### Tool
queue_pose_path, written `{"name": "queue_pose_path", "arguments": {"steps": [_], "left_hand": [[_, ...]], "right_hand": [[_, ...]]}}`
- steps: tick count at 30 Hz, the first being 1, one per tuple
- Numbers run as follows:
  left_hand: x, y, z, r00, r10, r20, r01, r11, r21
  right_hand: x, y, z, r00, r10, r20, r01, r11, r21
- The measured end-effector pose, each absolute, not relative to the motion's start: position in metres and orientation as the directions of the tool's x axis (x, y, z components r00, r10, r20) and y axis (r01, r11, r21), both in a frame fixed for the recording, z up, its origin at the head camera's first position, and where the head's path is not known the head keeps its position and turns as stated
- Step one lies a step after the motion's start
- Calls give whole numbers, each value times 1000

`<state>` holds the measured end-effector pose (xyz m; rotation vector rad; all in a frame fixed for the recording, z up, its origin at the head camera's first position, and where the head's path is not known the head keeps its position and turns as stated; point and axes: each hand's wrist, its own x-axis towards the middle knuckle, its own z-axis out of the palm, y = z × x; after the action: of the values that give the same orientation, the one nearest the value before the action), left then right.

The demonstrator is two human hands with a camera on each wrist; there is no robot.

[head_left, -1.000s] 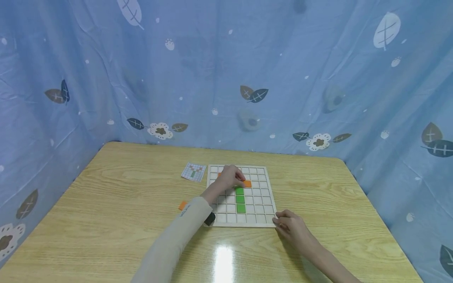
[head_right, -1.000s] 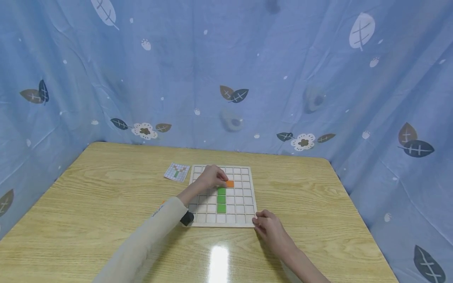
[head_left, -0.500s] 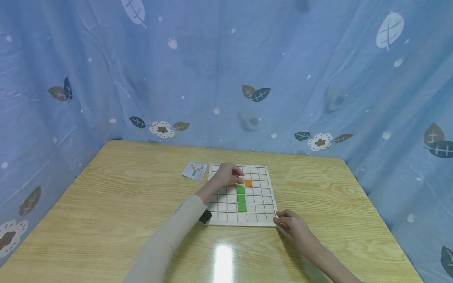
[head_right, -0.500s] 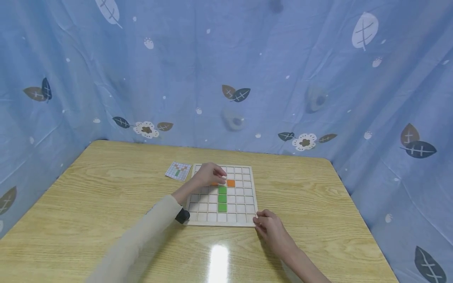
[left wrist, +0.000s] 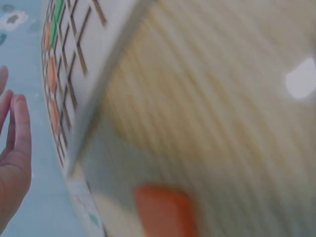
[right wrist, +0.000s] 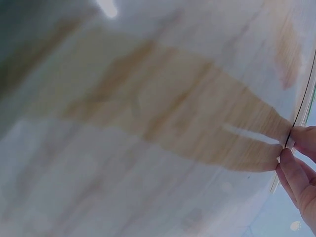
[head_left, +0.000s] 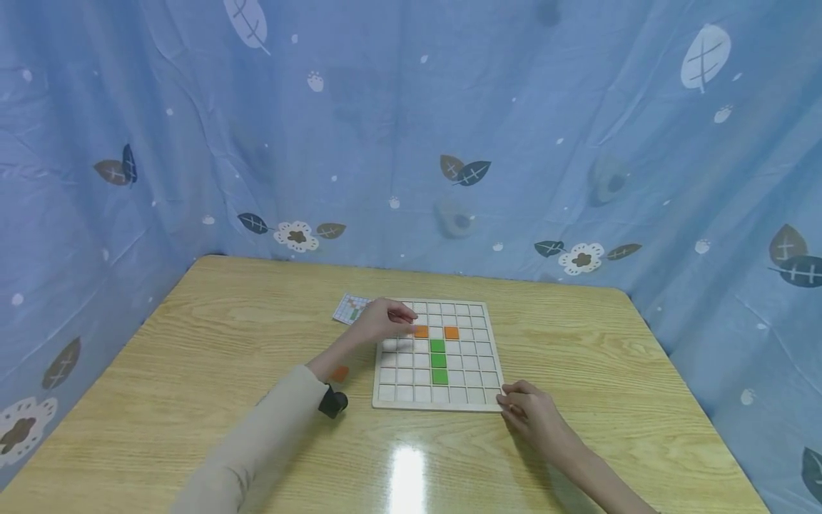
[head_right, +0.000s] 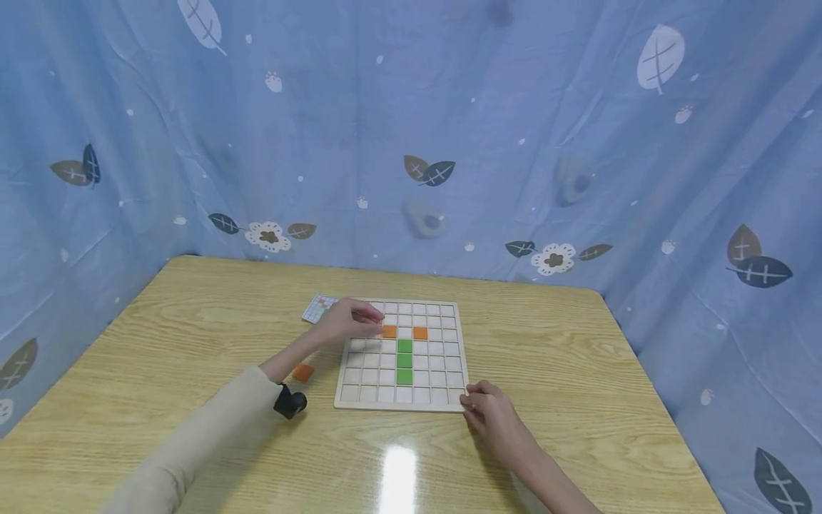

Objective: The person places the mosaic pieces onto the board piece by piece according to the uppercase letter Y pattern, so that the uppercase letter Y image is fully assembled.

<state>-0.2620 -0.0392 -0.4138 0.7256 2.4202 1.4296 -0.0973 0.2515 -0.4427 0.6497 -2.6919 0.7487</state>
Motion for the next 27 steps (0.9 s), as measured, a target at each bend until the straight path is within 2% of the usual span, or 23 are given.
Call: {"name": "queue_pose_path", "arguments": {"steps": [16, 20, 27], "left_hand": [[-238, -117, -435, -818, 575, -5, 179, 262, 948], [-233, -137, -439, -791, 612, 10, 172, 207, 963], [-230, -166, -443, -734, 678, -46, 157, 235, 959]], "right_hand": [[-99, 252, -445, -824, -356, 440, -525, 772, -358], [-99, 253, -444, -830, -362, 423, -523, 769, -368], [-100, 252, -442, -844, -367, 391, -512, 767, -386]]}}
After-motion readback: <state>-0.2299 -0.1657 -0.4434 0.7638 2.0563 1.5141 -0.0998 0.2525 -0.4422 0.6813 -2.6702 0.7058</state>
